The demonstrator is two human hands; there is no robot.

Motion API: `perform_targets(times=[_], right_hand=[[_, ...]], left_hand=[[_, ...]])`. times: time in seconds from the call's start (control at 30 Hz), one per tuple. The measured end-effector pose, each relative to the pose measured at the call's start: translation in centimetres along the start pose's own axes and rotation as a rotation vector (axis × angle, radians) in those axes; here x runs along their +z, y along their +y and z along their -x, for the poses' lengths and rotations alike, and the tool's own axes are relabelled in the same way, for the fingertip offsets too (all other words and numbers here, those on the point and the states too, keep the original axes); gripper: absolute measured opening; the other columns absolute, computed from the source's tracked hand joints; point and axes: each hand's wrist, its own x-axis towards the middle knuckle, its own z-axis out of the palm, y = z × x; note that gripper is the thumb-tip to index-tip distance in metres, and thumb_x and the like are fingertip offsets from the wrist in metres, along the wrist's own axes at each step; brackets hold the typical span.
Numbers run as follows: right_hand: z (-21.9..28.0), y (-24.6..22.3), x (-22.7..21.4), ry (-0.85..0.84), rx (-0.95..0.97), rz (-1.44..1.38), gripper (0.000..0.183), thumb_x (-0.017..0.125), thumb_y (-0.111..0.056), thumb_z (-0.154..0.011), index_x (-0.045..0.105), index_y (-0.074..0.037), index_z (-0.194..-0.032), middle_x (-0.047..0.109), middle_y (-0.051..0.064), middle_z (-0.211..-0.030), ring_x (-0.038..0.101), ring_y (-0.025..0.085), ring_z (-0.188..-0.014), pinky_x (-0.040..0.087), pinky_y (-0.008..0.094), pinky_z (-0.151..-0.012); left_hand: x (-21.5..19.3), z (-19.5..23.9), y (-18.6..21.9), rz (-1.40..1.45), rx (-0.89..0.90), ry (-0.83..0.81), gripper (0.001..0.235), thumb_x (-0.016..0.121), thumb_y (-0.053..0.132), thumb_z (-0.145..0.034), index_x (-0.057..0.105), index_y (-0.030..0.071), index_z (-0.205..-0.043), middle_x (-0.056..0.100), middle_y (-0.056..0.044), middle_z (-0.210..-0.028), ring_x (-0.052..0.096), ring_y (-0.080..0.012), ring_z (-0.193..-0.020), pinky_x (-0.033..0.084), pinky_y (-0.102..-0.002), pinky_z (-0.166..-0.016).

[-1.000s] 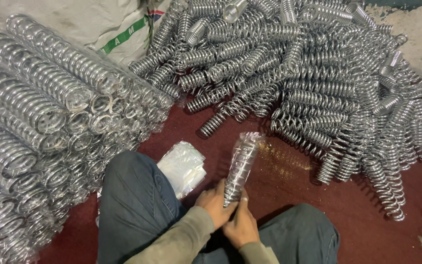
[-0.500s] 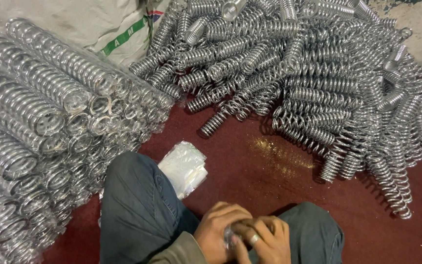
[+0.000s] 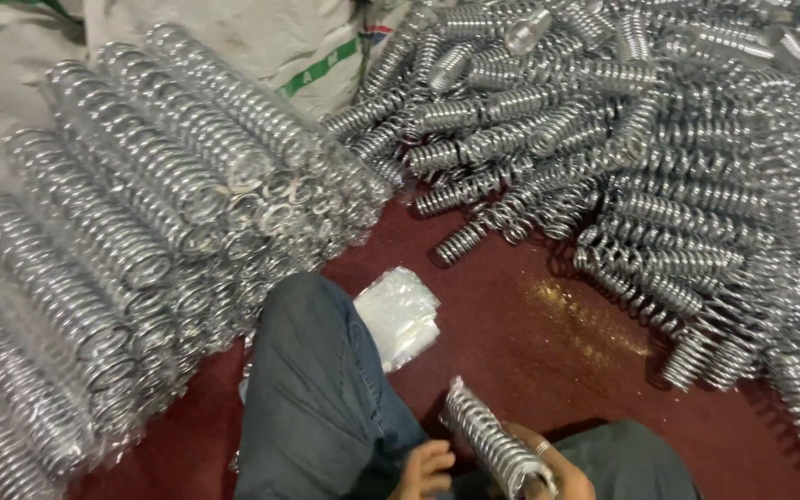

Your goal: The person places individual metal springs into a clear plastic bag while sitting on the floor among piles of springs.

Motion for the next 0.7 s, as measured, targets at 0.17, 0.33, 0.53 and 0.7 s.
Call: perform_targets(times=[0.17,0.33,0.53,0.7], right_hand=[[-9.4,0.4,12.8,-0.447,-0.379,-0.774,0.08,0.075,-0.022,-0.081,0.048,-0.008,-0.154,0.064,0.013,-0.145,0.064,0.023,-0.125,0.049,0.038,-0.107],[7.9,-8.4,13.9,0.174,-1.36,-0.204,0.039,0.052,-0.025,-0.106,0.053,-0.02,-0.144,0.067,0.007,-0.144,0.077,0.018,-0.121,0.06,0.024,-0.097],[-2.0,-4.0,12.7,-0.377,-1.187,-0.339,0.055,0.073,-0.029,-0.094,0.057,-0.008,-0.142,0.056,0.021,-0.149,0.075,0.032,-0.121,0.055,0.042,-0.109],[-2.5,-11.1,6.9,-0.087,-0.495,-0.496,0.04,0.081,0.0,-0.077,0.082,-0.007,-0.116,0.088,0.008,-0.116,0.081,0.02,-0.105,0.062,0.031,-0.101]], left_hand=[[-7.4,3.5,13.3,0.594,0.406,-0.032,0.123,0.101,0.045,-0.069,0.023,0.018,-0.161,0.036,-0.011,-0.168,0.058,-0.0285,-0.135,0.043,-0.039,-0.109],[-14.8,4.6,26.0,0.146,0.824,0.762,0.093,0.079,0.018,-0.079,0.034,0.007,-0.159,0.057,-0.018,-0.139,0.055,-0.0279,-0.126,0.046,-0.039,-0.111],[-27.1,-4.6,29.7,-0.238,0.829,0.79,0.083,0.056,0.002,-0.098,0.003,0.003,-0.163,0.001,-0.021,-0.173,0.002,-0.036,-0.165,0.005,-0.05,-0.138],[-26.0,-4.3,31.7,-0.431,0.42,0.717,0.083,0.052,0.04,-0.104,0.009,0.004,-0.166,-0.02,-0.015,-0.167,-0.008,-0.039,-0.159,0.002,-0.056,-0.127]])
